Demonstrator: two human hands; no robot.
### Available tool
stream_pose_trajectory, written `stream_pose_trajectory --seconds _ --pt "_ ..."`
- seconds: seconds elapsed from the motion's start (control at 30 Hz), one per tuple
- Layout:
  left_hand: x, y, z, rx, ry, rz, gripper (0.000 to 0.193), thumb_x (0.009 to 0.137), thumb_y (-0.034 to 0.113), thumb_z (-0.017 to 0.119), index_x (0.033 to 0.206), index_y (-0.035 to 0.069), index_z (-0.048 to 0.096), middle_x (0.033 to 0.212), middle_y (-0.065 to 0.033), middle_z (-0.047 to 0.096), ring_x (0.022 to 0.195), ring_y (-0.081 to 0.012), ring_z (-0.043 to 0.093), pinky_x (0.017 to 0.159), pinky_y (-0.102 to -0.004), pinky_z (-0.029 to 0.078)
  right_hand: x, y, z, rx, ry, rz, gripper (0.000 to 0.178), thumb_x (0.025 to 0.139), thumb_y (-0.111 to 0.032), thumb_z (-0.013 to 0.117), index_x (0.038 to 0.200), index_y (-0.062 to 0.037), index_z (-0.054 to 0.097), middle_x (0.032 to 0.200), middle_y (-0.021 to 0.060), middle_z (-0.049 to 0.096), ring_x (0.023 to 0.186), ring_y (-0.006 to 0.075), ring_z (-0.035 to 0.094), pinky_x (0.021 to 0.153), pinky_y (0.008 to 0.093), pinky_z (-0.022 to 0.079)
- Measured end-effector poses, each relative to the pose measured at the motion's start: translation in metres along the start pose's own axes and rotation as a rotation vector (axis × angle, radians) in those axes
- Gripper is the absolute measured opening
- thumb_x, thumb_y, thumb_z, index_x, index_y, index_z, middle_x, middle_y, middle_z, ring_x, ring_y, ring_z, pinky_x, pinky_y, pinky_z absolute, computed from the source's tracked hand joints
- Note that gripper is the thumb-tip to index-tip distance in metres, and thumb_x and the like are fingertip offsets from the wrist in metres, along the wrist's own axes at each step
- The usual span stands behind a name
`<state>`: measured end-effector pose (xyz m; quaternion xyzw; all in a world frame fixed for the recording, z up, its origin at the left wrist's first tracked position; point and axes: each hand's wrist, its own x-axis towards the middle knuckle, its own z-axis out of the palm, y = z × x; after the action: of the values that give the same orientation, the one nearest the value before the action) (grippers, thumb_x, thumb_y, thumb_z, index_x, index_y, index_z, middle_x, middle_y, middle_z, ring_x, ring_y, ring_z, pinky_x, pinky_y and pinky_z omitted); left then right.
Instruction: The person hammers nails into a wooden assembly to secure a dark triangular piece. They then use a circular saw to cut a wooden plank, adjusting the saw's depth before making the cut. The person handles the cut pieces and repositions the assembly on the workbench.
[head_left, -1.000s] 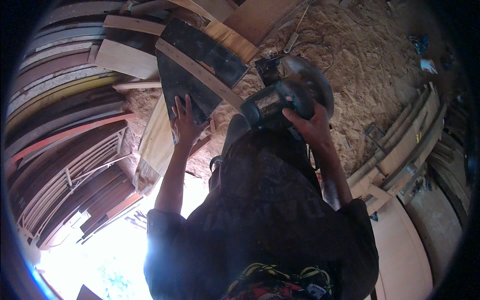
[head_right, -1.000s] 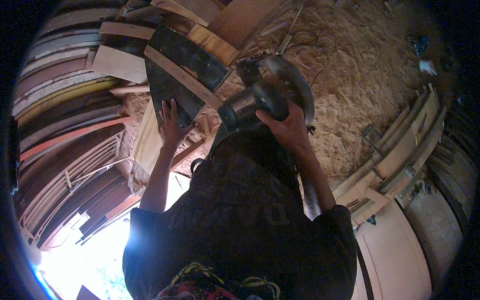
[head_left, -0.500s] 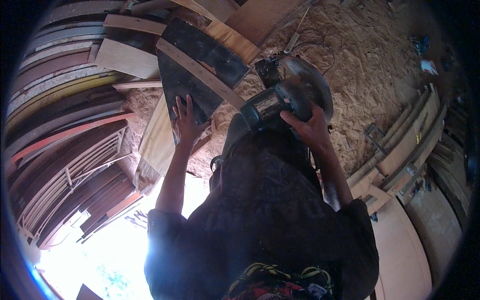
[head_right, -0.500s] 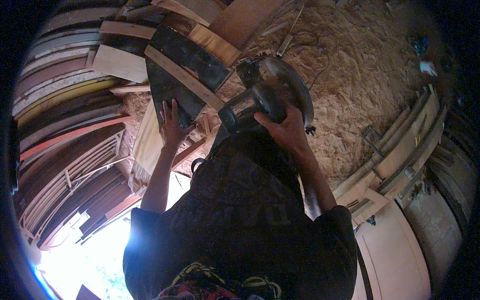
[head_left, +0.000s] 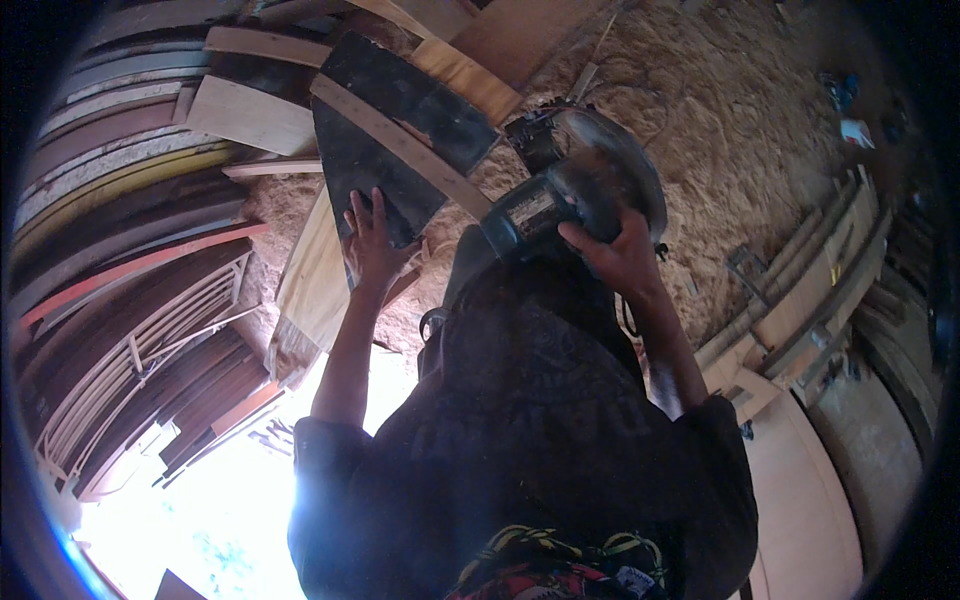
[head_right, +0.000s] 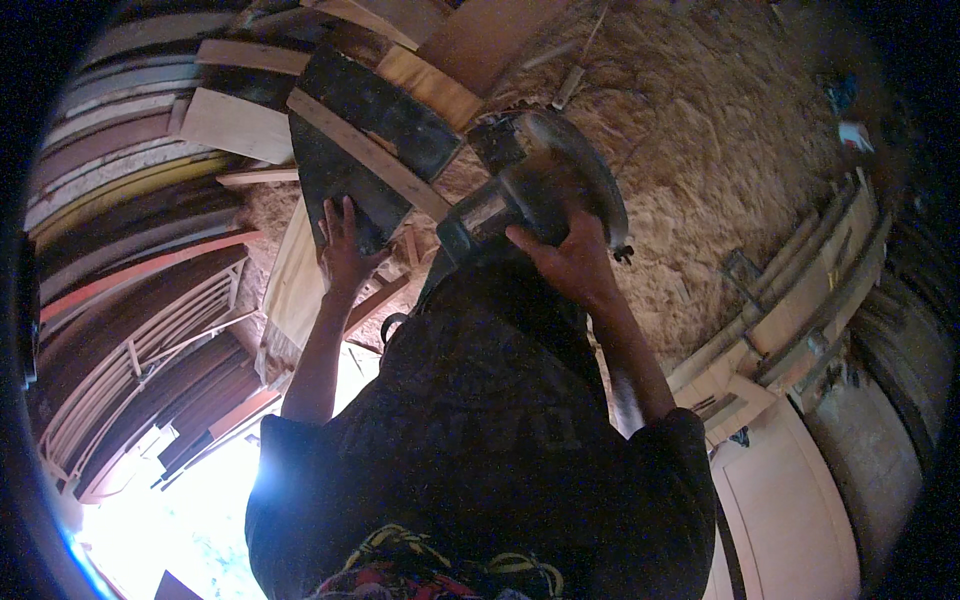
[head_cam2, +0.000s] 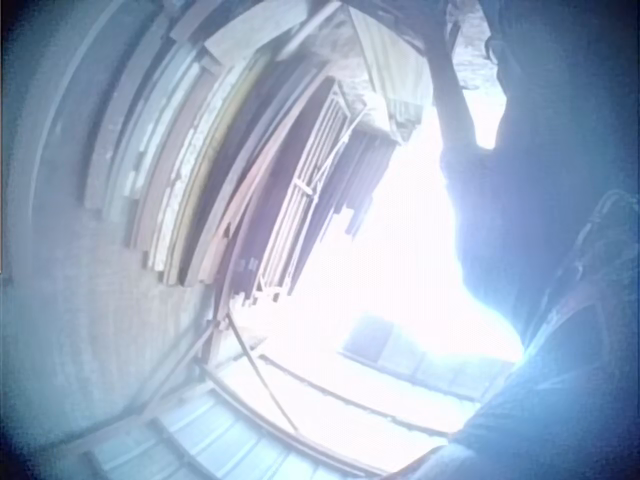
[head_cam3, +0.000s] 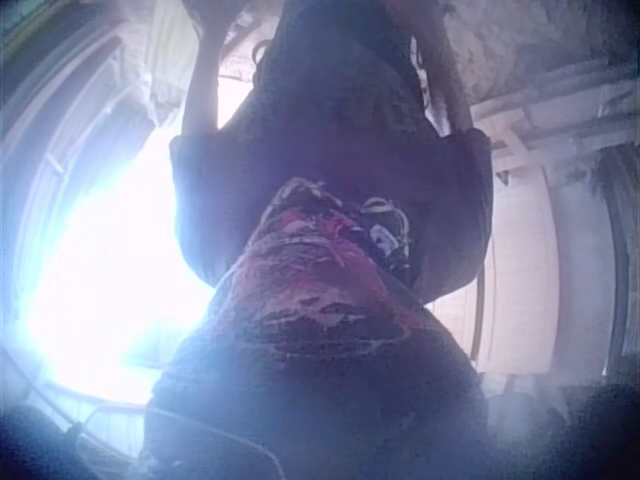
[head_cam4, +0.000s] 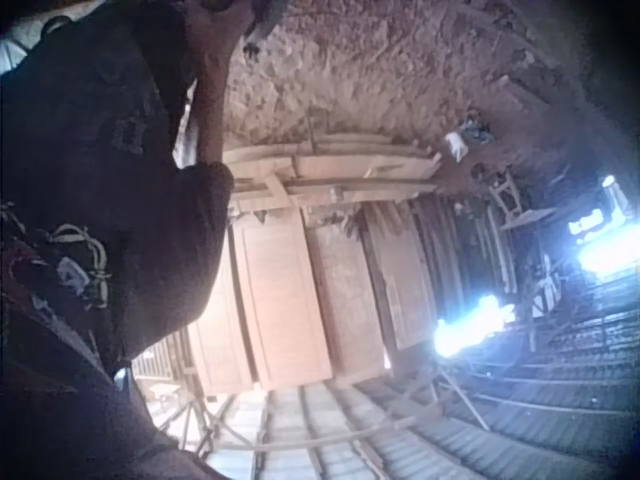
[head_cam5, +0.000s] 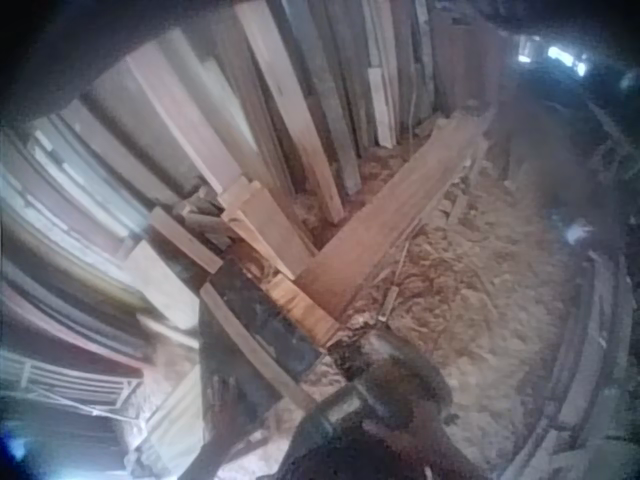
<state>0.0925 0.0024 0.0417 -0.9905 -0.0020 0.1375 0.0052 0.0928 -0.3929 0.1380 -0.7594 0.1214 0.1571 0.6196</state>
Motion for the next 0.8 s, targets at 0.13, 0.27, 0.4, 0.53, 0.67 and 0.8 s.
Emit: stream_pose_trajectory --seconds 0.13,0.27,0.4,0.53,0.67,0.8 --pt "-0.001 -0.003 0.002 0.012 0.014 0.005 0.136 0.067 0.058 0.093 0.171 0.022 0.014 0.174 -0.0259 0.016 0.148 -0.0571 0.038 0.107 -0.0558 0.047 -0.003 -0.018 0.000 0.015 0.025 0.121 0.062 0.085 -0.024 0.089 0.134 0.0038 0.064 0.126 0.0193 0.074 0.117 0.0296 0.070 0.103 0.0437 0.052" --pt "-0.001 -0.001 0.001 0.002 0.033 0.019 0.137 0.065 0.059 0.093 0.171 0.022 0.013 0.173 -0.0271 0.017 0.146 -0.0577 0.040 0.105 -0.0566 0.048 -0.006 0.017 0.003 -0.182 0.086 0.088 0.066 0.083 -0.030 0.090 0.134 0.0031 0.064 0.124 0.0209 0.074 0.116 0.0320 0.071 0.102 0.0440 0.053" --pt "-0.001 -0.004 0.005 -0.029 0.053 0.024 0.137 0.064 0.059 0.094 0.170 0.023 0.015 0.173 -0.0258 0.016 0.147 -0.0594 0.037 0.107 -0.0617 0.048 -0.022 -0.019 0.000 -0.078 0.039 0.045 0.066 0.083 -0.034 0.090 0.132 0.0022 0.066 0.123 0.0214 0.074 0.116 0.0343 0.071 0.101 0.0447 0.053" --pt "-0.001 -0.003 0.002 -0.063 0.026 0.010 0.134 0.065 0.058 0.093 0.170 0.022 0.018 0.173 -0.0265 0.017 0.146 -0.0618 0.035 0.109 -0.0652 0.047 -0.024 -0.041 0.004 -0.075 -0.076 0.048 0.060 0.084 -0.036 0.088 0.127 0.0010 0.068 0.121 0.0207 0.074 0.116 0.0383 0.070 0.102 0.0468 0.053" --pt "-0.003 -0.004 0.006 -0.081 0.024 0.013 0.133 0.066 0.059 0.092 0.170 0.021 0.018 0.172 -0.0279 0.019 0.147 -0.0619 0.035 0.110 -0.0648 0.046 -0.010 -0.036 0.026 -0.264 -0.137 -0.147 0.048 0.087 -0.027 0.087 0.122 0.0024 0.071 0.112 0.0184 0.077 0.107 0.0286 0.074 0.096 0.0415 0.055" --pt "-0.001 -0.003 0.004 -0.076 0.040 0.022 0.134 0.066 0.059 0.093 0.170 0.021 0.018 0.172 -0.0286 0.019 0.148 -0.0578 0.037 0.107 -0.0606 0.045 -0.006 -0.047 0.053 -0.309 -0.200 -0.183 0.045 0.088 -0.027 0.085 0.120 0.0023 0.070 0.109 0.0207 0.076 0.105 0.0357 0.074 0.095 0.0447 0.055"
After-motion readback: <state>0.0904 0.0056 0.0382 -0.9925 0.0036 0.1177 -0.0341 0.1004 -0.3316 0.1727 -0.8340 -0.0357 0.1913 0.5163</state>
